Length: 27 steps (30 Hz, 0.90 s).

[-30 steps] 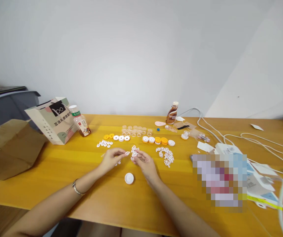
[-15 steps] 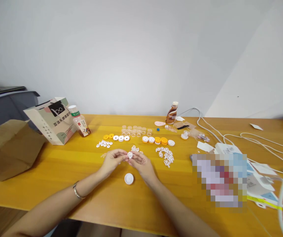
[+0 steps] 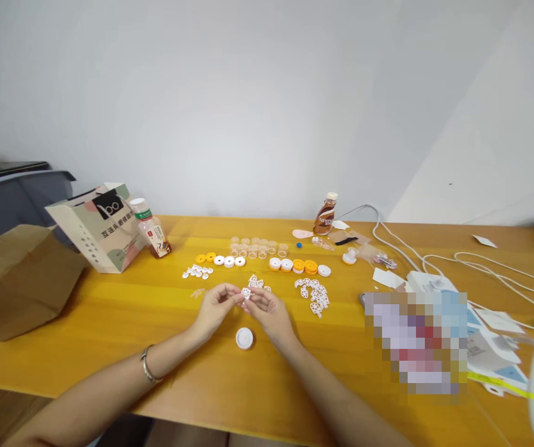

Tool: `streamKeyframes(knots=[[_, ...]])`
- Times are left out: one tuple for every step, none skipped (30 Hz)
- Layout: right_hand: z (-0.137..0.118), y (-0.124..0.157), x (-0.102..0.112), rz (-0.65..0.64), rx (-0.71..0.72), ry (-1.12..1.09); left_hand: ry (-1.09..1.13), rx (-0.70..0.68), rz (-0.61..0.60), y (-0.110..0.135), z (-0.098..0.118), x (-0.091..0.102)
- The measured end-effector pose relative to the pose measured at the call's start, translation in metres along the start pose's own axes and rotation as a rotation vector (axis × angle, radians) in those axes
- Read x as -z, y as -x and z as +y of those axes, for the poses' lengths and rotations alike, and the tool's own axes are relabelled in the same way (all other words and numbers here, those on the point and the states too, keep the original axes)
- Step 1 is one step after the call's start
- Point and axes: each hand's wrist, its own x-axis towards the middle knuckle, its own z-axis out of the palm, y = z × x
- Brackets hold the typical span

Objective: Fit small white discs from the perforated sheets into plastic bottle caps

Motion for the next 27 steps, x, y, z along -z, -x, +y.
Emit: streamKeyframes(knots=[[0.000,0.000,0.000,0.001,0.000,0.007,-0.012,-0.002,-0.001,0.000,-0.001,0.000],[0.000,0.000,0.000,0.002,0.001,0.013,-0.021,-0.004,-0.009,0.000,-0.001,-0.001],[0.000,0.000,0.000,0.005,0.003,0.018,-0.029,-0.008,-0.018,0.000,-0.001,-0.001],[0.000,0.001,-0.001,0.008,0.004,0.024,-0.037,-0.011,-0.026,0.001,-0.001,-0.001],[-0.001,0.001,-0.001,0.013,0.006,0.030,-0.047,-0.014,-0.028,0.001,-0.002,-0.001],[-0.001,0.001,-0.001,0.016,0.006,0.034,-0.060,-0.017,-0.029,0.001,-0.002,-0.001],[-0.001,0.000,-0.001,0.018,0.006,0.038,-0.075,-0.022,-0.029,0.001,-0.002,-0.001],[-0.001,0.000,-0.001,0.019,0.007,0.039,-0.091,-0.028,-0.030,0.001,-0.002,-0.001],[-0.001,0.000,0.000,0.021,0.008,0.037,-0.105,-0.035,-0.035,0.001,-0.002,0.000],[0.000,0.000,0.000,0.022,0.009,0.034,-0.115,-0.043,-0.043,0.001,-0.002,0.000],[0.000,-0.001,0.000,0.023,0.009,0.030,-0.123,-0.049,-0.051,0.001,-0.001,0.001],[0.000,-0.001,0.001,0.025,0.008,0.028,-0.131,-0.054,-0.055,0.000,0.000,0.002],[-0.001,-0.001,0.001,0.025,0.005,0.028,-0.139,-0.057,-0.052,-0.001,0.001,0.002],[-0.001,-0.001,0.001,0.023,0.001,0.030,-0.148,-0.059,-0.047,-0.002,0.003,0.003],[-0.001,0.000,0.002,0.018,-0.004,0.036,-0.156,-0.061,-0.041,-0.003,0.004,0.004],[-0.002,0.000,0.002,0.012,-0.008,0.043,-0.160,-0.061,-0.037,-0.003,0.006,0.005],[-0.002,0.000,0.002,0.006,-0.012,0.050,-0.161,-0.059,-0.045,-0.004,0.007,0.005],[-0.002,0.000,0.002,-0.001,-0.015,0.056,-0.157,-0.054,-0.060,-0.005,0.008,0.006],[-0.003,0.000,0.002,-0.008,-0.019,0.061,-0.149,-0.046,-0.080,-0.006,0.008,0.006],[-0.003,0.000,0.002,-0.015,-0.023,0.064,-0.137,-0.036,-0.098,-0.006,0.008,0.006],[-0.002,0.000,0.002,-0.022,-0.028,0.065,-0.123,-0.023,-0.112,-0.006,0.007,0.007],[-0.002,0.000,0.002,-0.028,-0.032,0.065,-0.107,-0.010,-0.121,-0.007,0.006,0.007],[-0.002,0.000,0.002,-0.031,-0.034,0.066,-0.089,0.001,-0.126,-0.007,0.004,0.007],[-0.002,0.000,0.002,-0.033,-0.034,0.069,-0.071,0.010,-0.127,-0.007,0.003,0.007],[-0.002,0.000,0.002,-0.033,-0.032,0.074,-0.057,0.017,-0.125,-0.007,0.001,0.006],[-0.002,0.000,0.002,-0.034,-0.027,0.081,-0.046,0.021,-0.122,-0.008,0.000,0.006],[-0.003,0.000,0.002,-0.036,-0.021,0.090,-0.039,0.025,-0.118,-0.008,-0.001,0.006]])
